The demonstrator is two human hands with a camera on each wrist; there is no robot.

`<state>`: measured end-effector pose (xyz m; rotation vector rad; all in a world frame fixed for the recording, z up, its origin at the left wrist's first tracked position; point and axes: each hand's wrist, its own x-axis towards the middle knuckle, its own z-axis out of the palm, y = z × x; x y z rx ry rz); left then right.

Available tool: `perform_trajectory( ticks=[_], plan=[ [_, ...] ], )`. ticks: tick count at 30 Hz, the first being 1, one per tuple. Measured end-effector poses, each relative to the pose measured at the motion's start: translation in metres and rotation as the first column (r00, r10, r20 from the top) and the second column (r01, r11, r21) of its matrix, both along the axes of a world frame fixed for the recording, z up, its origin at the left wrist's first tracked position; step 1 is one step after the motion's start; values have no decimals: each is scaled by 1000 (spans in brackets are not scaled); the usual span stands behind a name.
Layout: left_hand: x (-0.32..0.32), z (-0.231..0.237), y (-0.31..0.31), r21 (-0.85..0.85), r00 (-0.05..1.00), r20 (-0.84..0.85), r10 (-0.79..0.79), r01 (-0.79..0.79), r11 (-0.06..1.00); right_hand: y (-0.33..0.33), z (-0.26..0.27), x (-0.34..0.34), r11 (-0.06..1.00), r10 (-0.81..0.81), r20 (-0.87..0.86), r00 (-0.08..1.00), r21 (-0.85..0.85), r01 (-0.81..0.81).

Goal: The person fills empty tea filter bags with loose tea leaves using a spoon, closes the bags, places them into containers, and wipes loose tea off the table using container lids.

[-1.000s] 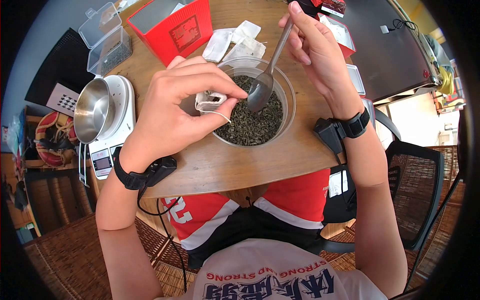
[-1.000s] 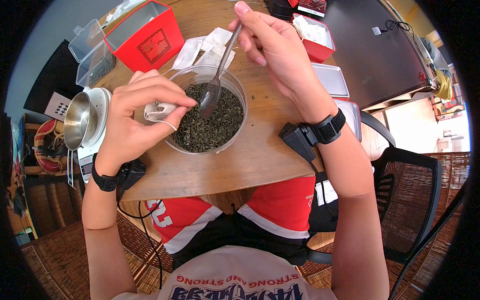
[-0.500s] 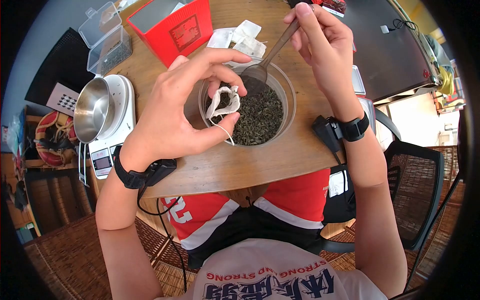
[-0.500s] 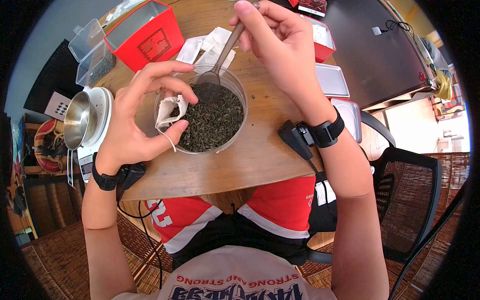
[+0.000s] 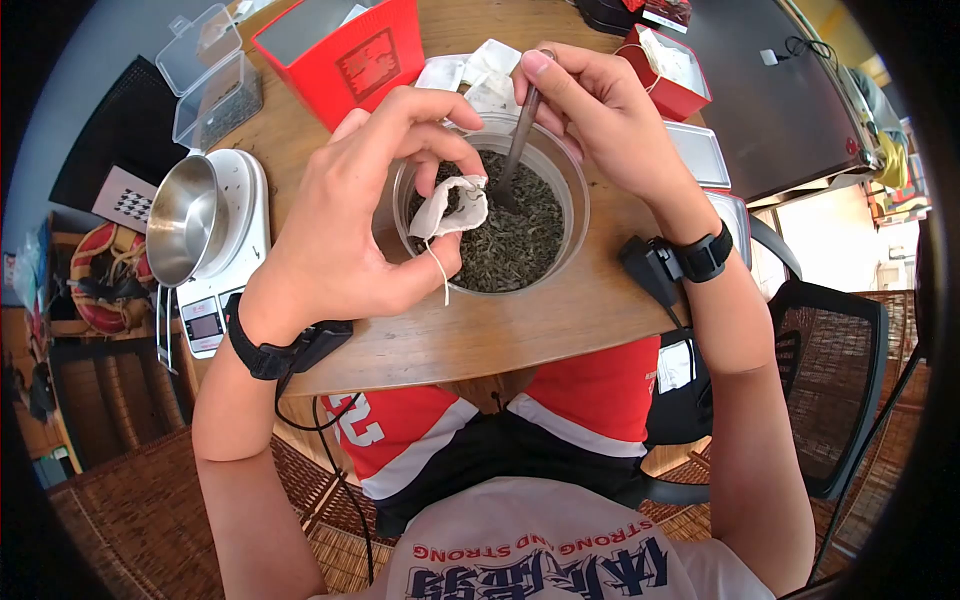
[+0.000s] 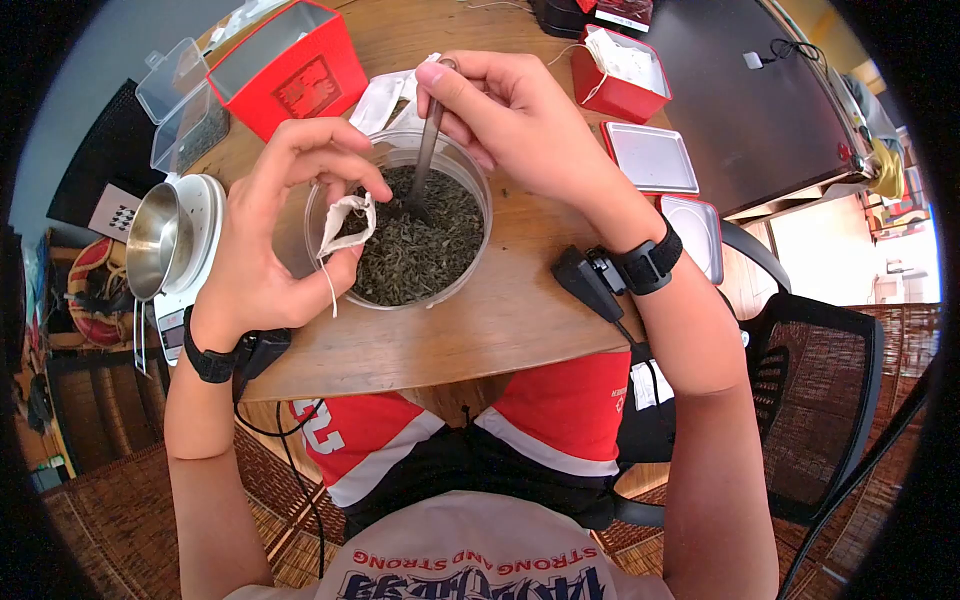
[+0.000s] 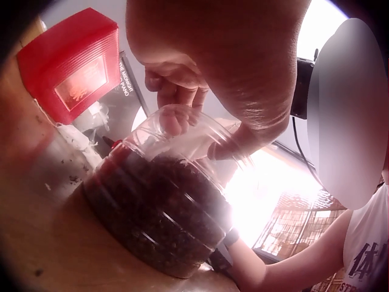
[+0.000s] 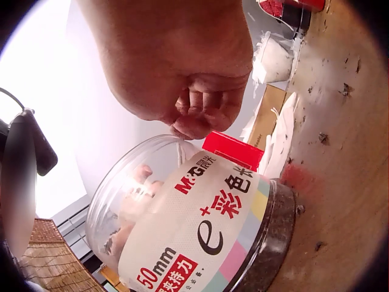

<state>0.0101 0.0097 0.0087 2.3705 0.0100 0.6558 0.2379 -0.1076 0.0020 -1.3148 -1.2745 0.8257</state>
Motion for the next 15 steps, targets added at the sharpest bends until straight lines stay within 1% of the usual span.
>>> perform_trajectory(
  ticks=[1,3,4,6,7,9,11,13,14,15],
  plan=[
    [0,0,0,-9,1000,1,1,-1,1000,1,-1,1,1000,2,0,1000,-1,-2],
    [-1,0,-1,-23,1000,-3,6,-6,1000,2,-2,3,999,-37,-109,993,-34,34],
    [-1,0,-1,-36,1000,-8,9,-9,999,2,-2,2,999,-37,-109,993,-35,33],
    [0,-1,-1,-34,1000,1,7,-7,999,2,-2,2,986,-154,-110,982,-82,145],
    [0,-1,0,-32,1000,9,5,-5,999,2,-2,3,986,-154,-110,982,-82,145],
    [0,-1,0,-38,1000,12,0,1,999,1,0,8,977,-188,-206,960,-136,162],
    [0,-2,1,-45,1000,15,-6,7,999,-1,1,12,978,-190,-223,956,-124,166],
    [0,-4,2,-92,999,28,-21,23,996,-2,3,11,979,-192,-241,951,-113,169],
    [0,-4,2,-92,999,27,-21,23,996,-3,4,10,975,-219,-270,938,-98,199],
    [0,-5,2,-133,999,23,-30,33,991,-4,6,9,970,-245,-299,922,-85,230]
  ],
)
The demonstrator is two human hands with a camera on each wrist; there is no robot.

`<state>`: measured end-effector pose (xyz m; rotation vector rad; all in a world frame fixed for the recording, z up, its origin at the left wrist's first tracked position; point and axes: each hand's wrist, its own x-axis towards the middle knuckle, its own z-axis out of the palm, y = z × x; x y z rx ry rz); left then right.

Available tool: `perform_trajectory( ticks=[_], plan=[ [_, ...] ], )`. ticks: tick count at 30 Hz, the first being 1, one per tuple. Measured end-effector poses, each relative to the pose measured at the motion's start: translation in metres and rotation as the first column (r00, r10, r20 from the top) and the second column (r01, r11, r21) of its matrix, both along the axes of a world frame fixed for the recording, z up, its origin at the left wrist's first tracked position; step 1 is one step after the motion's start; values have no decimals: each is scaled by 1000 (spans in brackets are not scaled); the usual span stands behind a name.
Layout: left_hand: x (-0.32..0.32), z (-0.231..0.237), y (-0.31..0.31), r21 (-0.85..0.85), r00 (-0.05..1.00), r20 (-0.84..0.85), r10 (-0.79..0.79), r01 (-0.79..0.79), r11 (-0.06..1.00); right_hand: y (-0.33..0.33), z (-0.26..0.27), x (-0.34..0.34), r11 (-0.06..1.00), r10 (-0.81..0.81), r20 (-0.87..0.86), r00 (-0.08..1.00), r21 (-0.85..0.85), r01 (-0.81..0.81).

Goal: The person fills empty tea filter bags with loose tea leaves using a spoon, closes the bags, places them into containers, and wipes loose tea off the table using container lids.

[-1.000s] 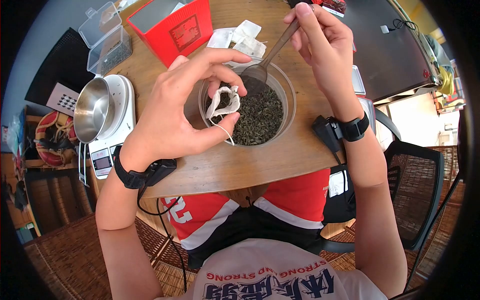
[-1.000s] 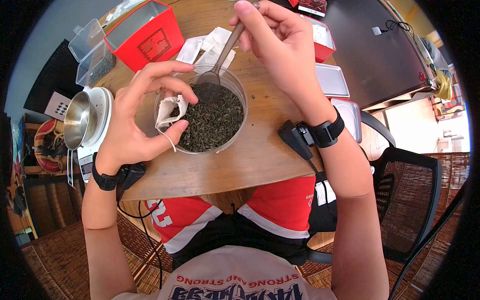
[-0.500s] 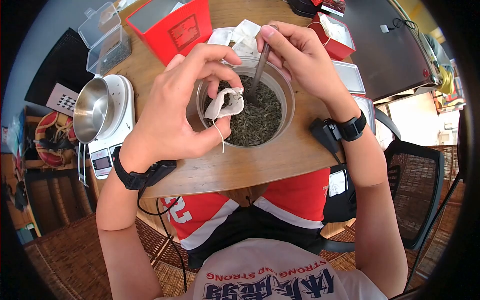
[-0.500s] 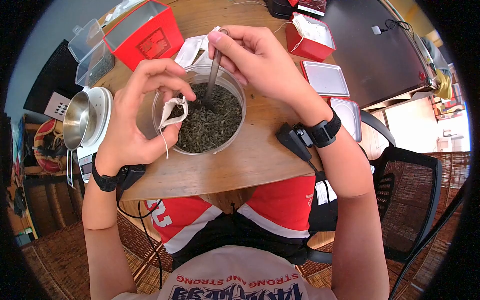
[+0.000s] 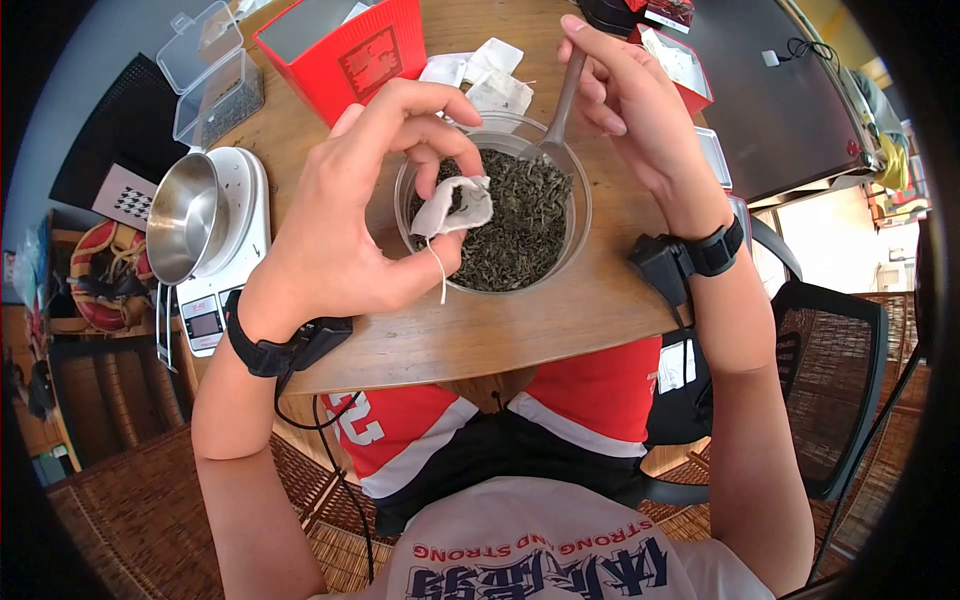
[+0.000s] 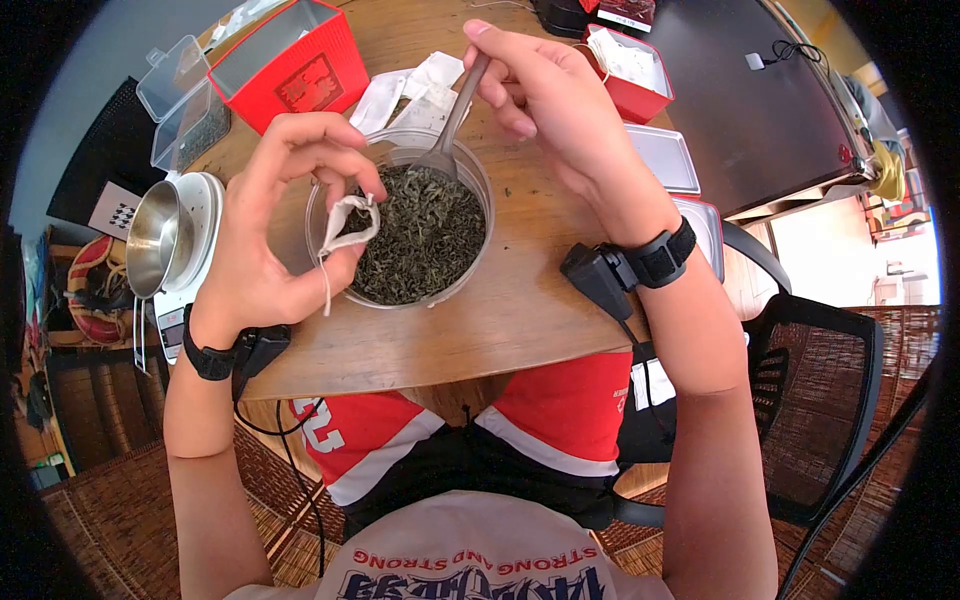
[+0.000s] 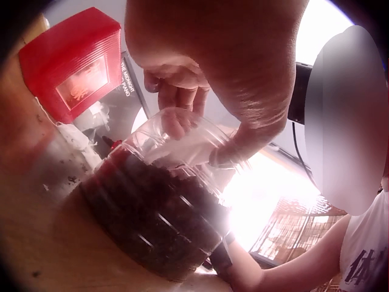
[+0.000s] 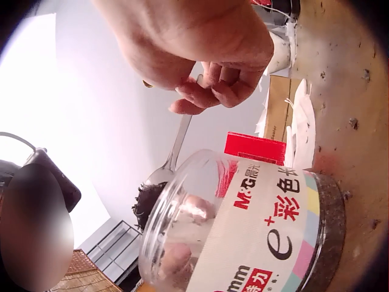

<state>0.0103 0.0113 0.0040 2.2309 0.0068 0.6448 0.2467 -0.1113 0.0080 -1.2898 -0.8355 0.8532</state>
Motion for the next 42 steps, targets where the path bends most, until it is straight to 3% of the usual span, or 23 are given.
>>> perform_trajectory(
  ticks=[4,17,19,24,34,42],
  plan=[
    [2,-1,-1,-118,999,-19,-28,25,993,0,6,4,1000,-17,-104,994,0,17],
    [0,4,-3,-96,998,-65,11,-17,995,-5,8,0,984,-119,-70,990,121,127],
    [-1,3,-2,-23,996,-86,25,-27,999,-6,8,0,983,-127,-78,989,124,136],
    [-1,2,0,28,997,-66,34,-32,999,-7,4,5,976,-44,-106,993,210,66],
    [0,2,1,-17,998,-64,20,-21,1000,-11,10,-3,980,-58,-136,989,182,82],
    [-1,3,-1,-5,997,-78,28,-29,1000,-9,-1,8,949,97,-87,992,307,-66]
  ],
)
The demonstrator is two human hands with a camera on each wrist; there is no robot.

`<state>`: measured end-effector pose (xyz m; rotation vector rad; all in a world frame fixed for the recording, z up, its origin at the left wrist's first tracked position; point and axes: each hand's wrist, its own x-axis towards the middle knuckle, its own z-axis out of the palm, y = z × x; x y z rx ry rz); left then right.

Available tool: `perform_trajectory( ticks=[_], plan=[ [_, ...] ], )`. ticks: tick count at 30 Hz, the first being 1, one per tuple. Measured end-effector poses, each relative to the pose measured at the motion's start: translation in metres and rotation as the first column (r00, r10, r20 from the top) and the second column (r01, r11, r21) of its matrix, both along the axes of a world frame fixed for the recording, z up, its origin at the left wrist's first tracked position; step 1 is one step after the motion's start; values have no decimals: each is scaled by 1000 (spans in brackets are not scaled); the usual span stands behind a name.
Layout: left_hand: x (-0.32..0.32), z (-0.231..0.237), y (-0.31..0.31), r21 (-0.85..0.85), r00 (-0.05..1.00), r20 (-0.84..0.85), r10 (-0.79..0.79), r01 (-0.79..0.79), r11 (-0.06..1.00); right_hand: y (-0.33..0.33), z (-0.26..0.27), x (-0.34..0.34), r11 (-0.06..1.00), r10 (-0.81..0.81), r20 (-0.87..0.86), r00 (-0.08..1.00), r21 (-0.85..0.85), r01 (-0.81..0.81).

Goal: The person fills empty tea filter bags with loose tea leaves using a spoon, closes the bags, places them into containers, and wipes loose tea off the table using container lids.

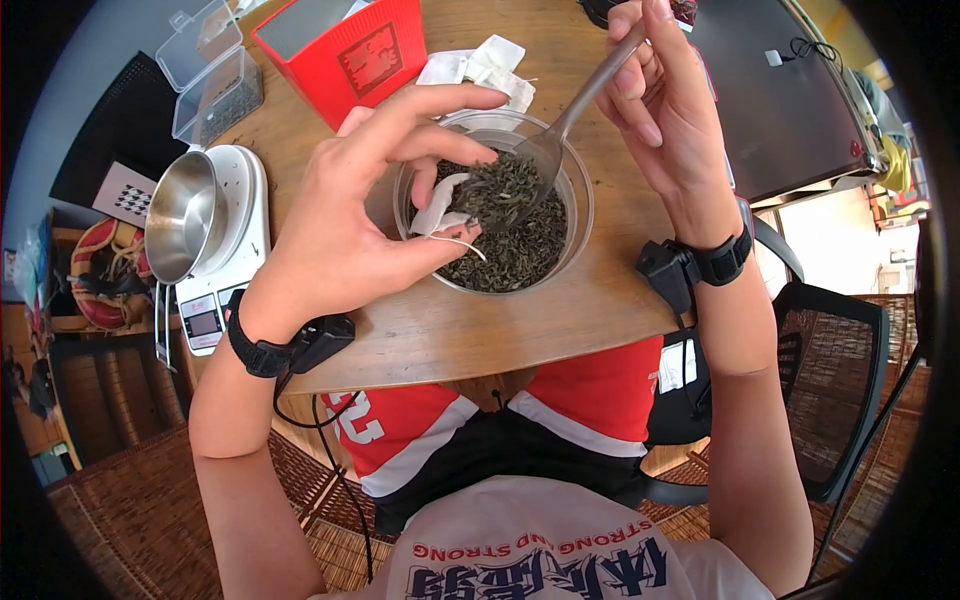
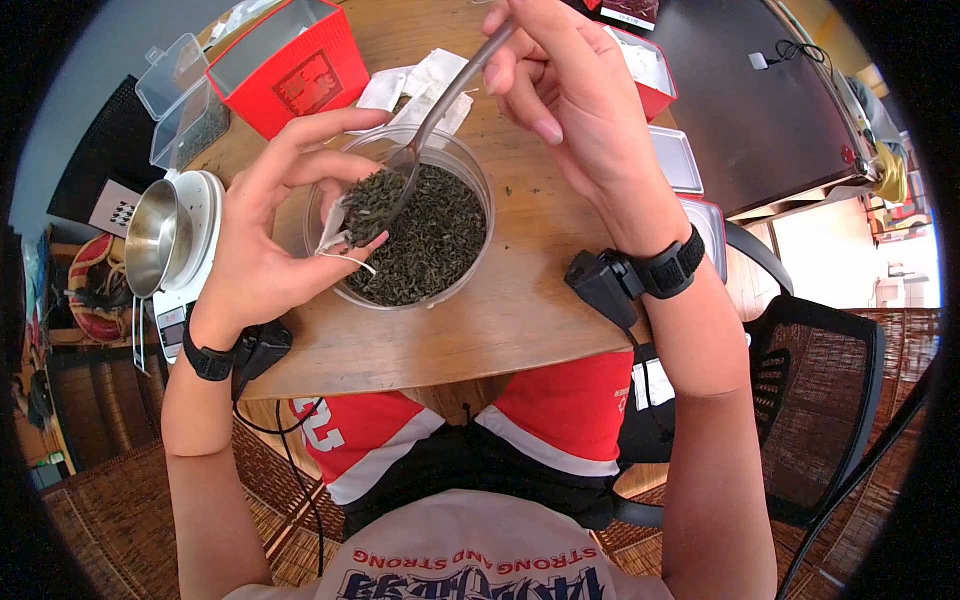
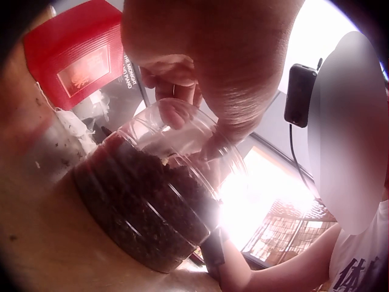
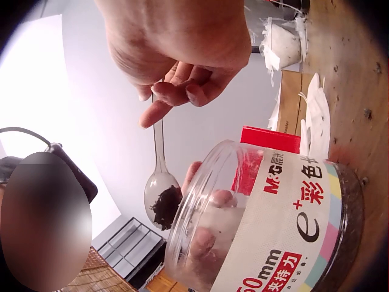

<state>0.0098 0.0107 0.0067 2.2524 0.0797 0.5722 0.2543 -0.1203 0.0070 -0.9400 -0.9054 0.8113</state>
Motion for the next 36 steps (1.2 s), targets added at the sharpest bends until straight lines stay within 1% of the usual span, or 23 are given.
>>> perform_trajectory(
  ticks=[1,2,3,4,6,8,12,16,18,22,25,28,31,34,36],
  plan=[
    [0,1,0,-11,999,-35,4,-5,1000,-1,3,-3,1000,0,0,1000,0,0],
    [0,-1,0,-12,999,-36,4,-4,1000,-3,8,-8,999,-36,-18,999,-34,35],
    [1,-3,1,8,1000,6,2,-3,1000,-4,11,-12,995,-73,-35,997,-68,71],
    [2,-4,1,27,999,49,0,-1,1000,-4,8,-9,995,-75,-36,997,-69,72],
    [2,-2,-1,17,999,35,-2,1,1000,-2,0,0,1000,4,-3,1000,0,-4],
    [2,-1,-1,8,1000,24,-1,1,1000,-2,0,1,1000,15,1,1000,14,-15],
    [2,-2,0,44,999,32,-6,5,999,0,-1,0,997,57,15,998,55,-57],
    [3,-5,1,93,998,56,-8,3,996,-1,-2,0,996,66,2,998,56,-66],
    [3,-3,2,87,998,53,-21,17,996,-2,-1,1,997,61,41,997,45,-63],
    [5,-4,2,69,996,74,-49,44,997,-2,-1,1,998,48,59,997,32,-50],
    [6,-4,0,66,997,79,-14,9,998,-2,-2,2,997,60,56,997,53,-63],
    [7,-7,1,96,994,108,-24,13,995,-3,-2,2,997,44,47,998,60,-47],
    [5,-5,2,67,997,69,-37,32,997,-3,-2,3,997,45,62,997,62,-49],
    [5,-7,2,60,997,66,-30,26,998,-3,-4,4,995,77,25,997,68,-78],
    [3,-5,0,28,998,48,-30,29,999,-1,-4,4,993,88,60,994,75,-92]
  ],
)
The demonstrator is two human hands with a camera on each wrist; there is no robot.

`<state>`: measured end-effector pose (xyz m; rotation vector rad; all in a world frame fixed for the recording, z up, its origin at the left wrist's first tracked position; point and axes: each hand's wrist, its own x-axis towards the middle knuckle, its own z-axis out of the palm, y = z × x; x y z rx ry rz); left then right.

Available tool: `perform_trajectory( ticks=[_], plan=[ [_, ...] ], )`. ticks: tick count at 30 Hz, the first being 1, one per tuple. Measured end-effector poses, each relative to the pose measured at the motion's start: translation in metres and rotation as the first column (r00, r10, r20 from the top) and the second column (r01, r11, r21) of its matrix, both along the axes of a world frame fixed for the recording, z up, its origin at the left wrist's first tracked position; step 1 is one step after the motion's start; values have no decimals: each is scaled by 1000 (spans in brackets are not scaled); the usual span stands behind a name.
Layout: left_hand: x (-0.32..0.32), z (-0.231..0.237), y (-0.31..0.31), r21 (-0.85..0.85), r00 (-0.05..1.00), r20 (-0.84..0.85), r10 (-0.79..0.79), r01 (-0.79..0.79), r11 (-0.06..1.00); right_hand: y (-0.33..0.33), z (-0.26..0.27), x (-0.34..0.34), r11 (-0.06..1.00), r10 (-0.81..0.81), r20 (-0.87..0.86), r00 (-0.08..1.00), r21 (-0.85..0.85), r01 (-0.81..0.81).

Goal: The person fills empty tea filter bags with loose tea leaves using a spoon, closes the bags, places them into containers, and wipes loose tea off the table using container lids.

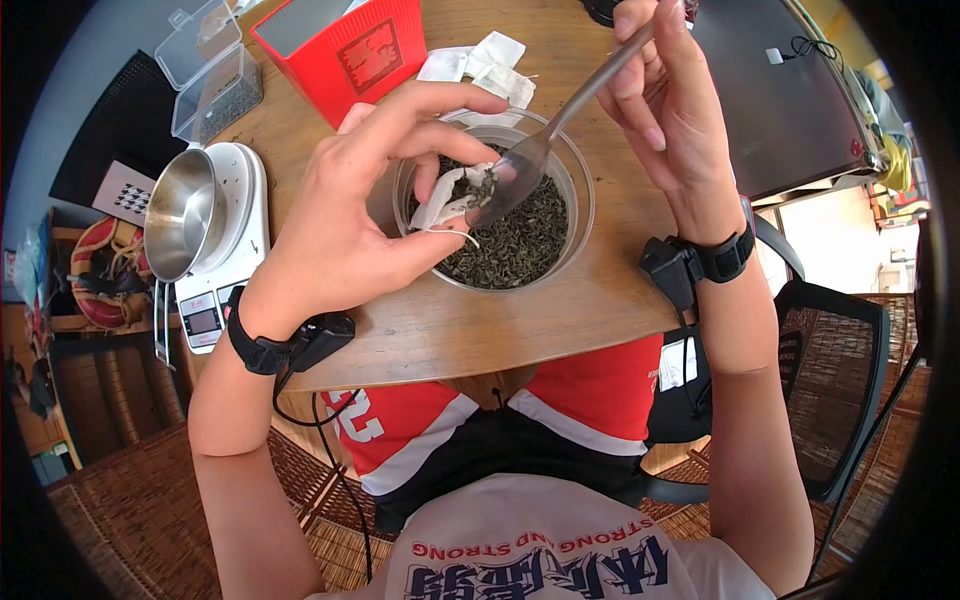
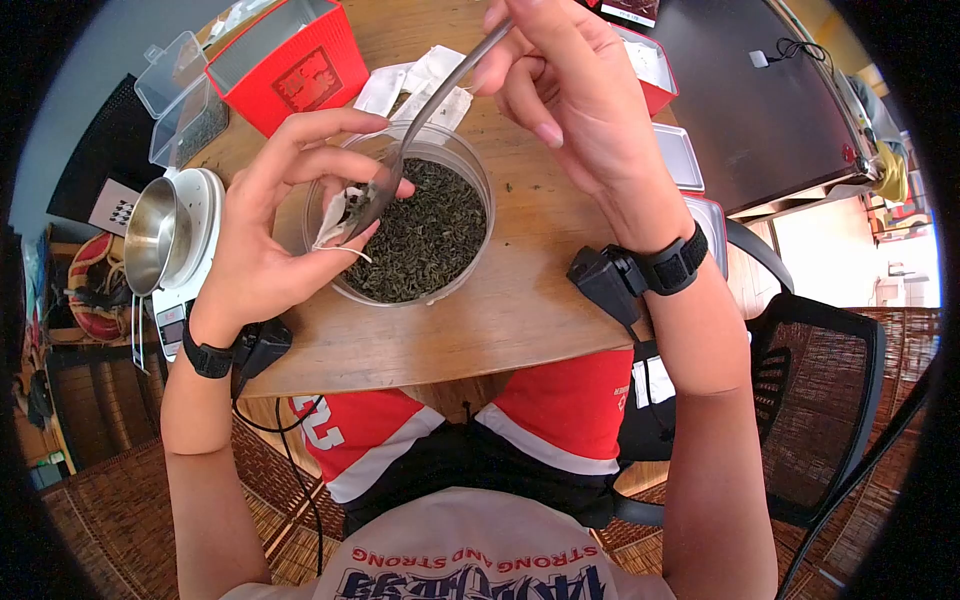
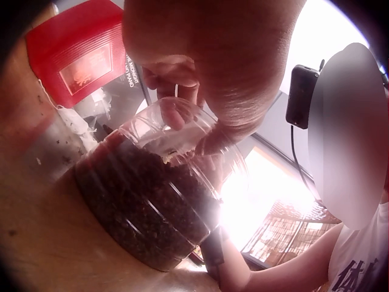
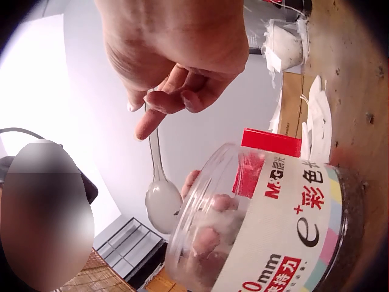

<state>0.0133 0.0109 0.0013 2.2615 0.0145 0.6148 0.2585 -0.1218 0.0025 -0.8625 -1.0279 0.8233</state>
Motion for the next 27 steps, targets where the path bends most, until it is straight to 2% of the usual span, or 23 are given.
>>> perform_trajectory(
  ticks=[4,7,9,13,15,16,18,21,22,26,27],
  plan=[
    [0,-1,-1,-27,1000,-7,10,-11,1000,-2,9,-8,994,-102,125,987,-36,107],
    [-1,0,-3,-38,999,-20,31,-32,999,-2,12,-8,998,-64,43,997,28,63],
    [-1,1,-3,-17,999,-19,30,-31,999,0,10,-6,984,-173,-55,983,33,175],
    [-1,1,-2,46,999,-21,37,-36,998,3,11,0,971,-237,-41,971,-18,237],
    [-1,1,-2,38,999,-18,46,-45,998,5,10,-2,920,-382,103,919,-57,388],
    [-1,1,-3,30,998,-16,55,-55,998,5,10,-5,920,-382,103,918,-57,389],
    [0,2,-4,-6,999,-3,48,-48,999,2,10,-12,894,-417,415,809,27,447],
    [0,3,-5,-71,999,12,40,-39,997,7,0,-22,923,-369,459,808,82,375],
    [0,3,-6,-101,999,15,38,-37,994,7,0,-22,944,-302,465,832,27,328],
    [1,-1,-6,-156,999,30,31,-26,987,12,-1,-17,967,-213,472,855,-25,255],
    [1,-2,-6,-192,998,58,39,-27,981,11,1,-18,977,-135,437,889,-91,193]
  ],
)
